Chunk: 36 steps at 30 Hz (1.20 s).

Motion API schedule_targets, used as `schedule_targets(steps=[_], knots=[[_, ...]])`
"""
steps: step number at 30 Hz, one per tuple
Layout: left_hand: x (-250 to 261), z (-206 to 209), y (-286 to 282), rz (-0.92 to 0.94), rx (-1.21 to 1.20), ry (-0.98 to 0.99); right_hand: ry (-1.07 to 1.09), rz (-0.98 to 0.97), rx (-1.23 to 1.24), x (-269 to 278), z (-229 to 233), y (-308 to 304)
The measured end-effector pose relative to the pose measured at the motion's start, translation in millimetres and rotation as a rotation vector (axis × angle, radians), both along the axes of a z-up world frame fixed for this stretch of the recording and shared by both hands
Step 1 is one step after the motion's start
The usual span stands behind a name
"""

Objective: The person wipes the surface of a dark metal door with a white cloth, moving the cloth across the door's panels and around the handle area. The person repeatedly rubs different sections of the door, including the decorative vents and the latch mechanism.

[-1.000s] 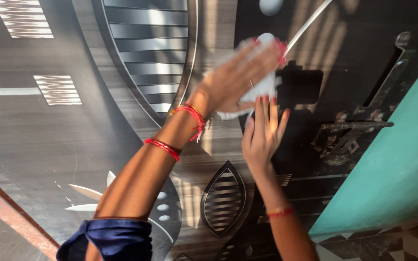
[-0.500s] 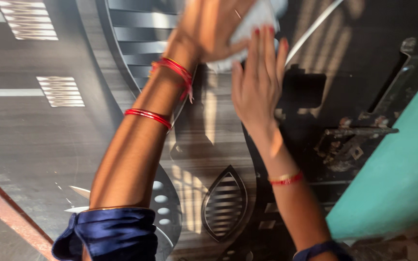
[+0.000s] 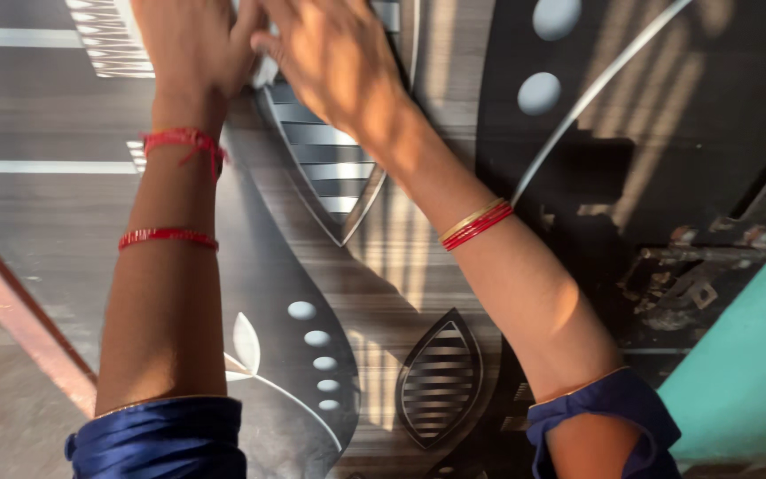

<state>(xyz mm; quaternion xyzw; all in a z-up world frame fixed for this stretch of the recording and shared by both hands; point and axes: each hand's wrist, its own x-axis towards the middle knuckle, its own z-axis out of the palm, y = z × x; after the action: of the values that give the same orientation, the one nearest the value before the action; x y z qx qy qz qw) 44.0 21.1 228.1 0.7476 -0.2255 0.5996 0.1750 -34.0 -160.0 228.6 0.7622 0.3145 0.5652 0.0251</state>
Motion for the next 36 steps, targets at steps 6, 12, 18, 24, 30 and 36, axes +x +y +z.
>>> schedule_targets(steps=[6,12,18,24,30,36], knots=[[-31.9,-38.0,31.1,0.067,-0.096,-0.058,-0.184,-0.09,-0.187,11.9,-30.4,36.8],[-42.9,-101.5,46.8,0.067,-0.177,-0.038,-0.122,-0.029,-0.247,3.1,-83.9,54.2],[-52.2,-185.2,33.0,0.064,-0.265,0.011,-0.188,-0.158,-0.387,-25.1,-141.1,49.5],[-52.3,-276.1,-7.4,0.011,-0.302,0.09,-0.161,-0.3,-0.532,-55.0,-212.2,7.5],[-64.6,-359.5,-60.1,0.046,-0.176,0.135,-0.164,-0.333,-0.511,-65.3,-292.7,-44.0],[-60.5,-311.6,-72.9,0.083,0.152,0.003,-0.04,-0.117,-0.34,-61.6,-273.5,-85.5]])
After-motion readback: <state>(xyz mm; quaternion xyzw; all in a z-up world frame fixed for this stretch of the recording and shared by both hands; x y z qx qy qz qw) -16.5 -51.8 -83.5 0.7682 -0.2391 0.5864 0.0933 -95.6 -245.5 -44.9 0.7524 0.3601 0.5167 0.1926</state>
